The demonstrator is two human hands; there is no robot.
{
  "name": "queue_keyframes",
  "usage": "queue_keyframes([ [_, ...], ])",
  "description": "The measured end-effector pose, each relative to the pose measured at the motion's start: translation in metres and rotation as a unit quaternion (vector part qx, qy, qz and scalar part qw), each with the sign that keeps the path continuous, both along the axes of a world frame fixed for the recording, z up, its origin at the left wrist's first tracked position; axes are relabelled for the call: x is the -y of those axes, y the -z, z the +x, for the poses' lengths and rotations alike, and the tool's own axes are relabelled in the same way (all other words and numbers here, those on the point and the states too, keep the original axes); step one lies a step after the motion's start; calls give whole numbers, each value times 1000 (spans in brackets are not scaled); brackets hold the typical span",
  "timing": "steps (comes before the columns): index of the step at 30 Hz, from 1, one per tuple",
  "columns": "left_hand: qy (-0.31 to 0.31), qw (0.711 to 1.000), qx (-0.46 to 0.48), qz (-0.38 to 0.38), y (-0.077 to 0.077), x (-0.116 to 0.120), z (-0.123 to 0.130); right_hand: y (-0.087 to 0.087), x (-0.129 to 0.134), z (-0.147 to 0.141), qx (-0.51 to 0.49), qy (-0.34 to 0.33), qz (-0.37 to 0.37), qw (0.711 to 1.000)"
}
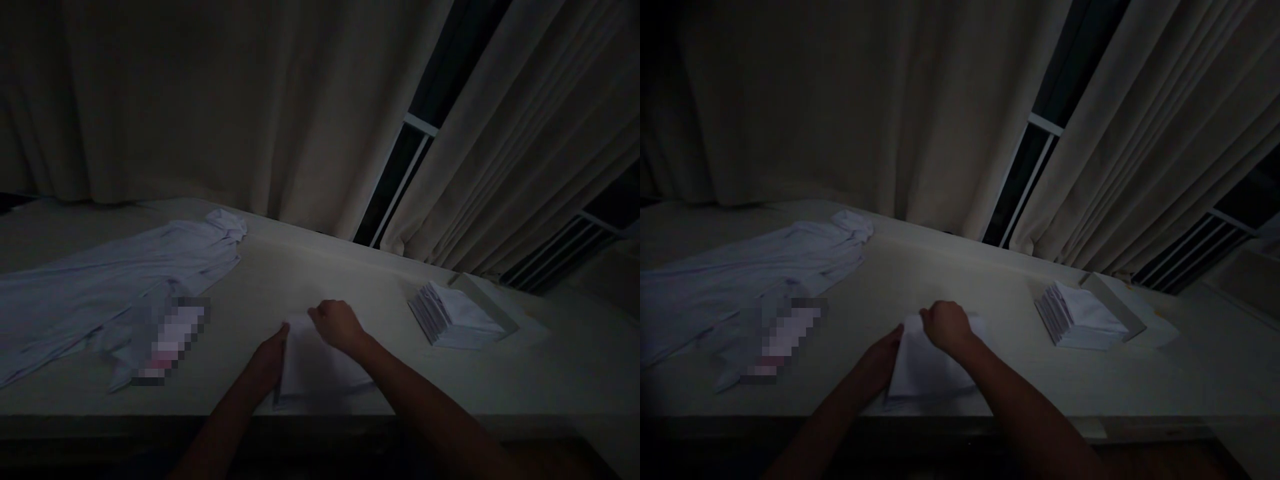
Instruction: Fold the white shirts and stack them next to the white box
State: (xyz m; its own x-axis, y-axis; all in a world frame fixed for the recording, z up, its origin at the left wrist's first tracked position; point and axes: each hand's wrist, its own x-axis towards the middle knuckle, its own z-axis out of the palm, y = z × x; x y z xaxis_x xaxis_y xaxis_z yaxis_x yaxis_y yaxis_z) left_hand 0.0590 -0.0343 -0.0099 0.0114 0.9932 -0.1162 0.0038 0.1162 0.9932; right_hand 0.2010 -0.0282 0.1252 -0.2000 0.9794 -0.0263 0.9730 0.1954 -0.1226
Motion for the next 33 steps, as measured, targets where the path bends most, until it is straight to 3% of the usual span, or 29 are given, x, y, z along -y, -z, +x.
queue_keyframes([
  [4, 67, 997, 16, -45, 8, -3, 2, 14, 9, 89, -65, 102, 21, 992],
  [7, 29, 998, -29, -55, 13, -7, 2, 41, 26, 145, -127, 159, 33, 978],
  [10, -22, 996, -81, -39, 16, -7, 3, 72, 53, 171, -249, 164, 41, 954],
  [14, -38, 979, -201, -1, 17, 0, 4, 109, 92, 174, -366, 124, 31, 922],
  [19, -50, 965, -256, -10, 21, 0, 2, 135, 113, 162, -345, 91, 95, 929],
  [23, -56, 964, -259, -13, 20, -2, 4, 137, 114, 150, -303, 104, 165, 933],
  [27, -38, 970, -242, 1, 14, 5, 7, 134, 114, 140, -250, 66, 171, 951],
  [33, 6, 968, -247, 39, 12, 16, 8, 141, 110, 140, -267, 79, 209, 937],
])
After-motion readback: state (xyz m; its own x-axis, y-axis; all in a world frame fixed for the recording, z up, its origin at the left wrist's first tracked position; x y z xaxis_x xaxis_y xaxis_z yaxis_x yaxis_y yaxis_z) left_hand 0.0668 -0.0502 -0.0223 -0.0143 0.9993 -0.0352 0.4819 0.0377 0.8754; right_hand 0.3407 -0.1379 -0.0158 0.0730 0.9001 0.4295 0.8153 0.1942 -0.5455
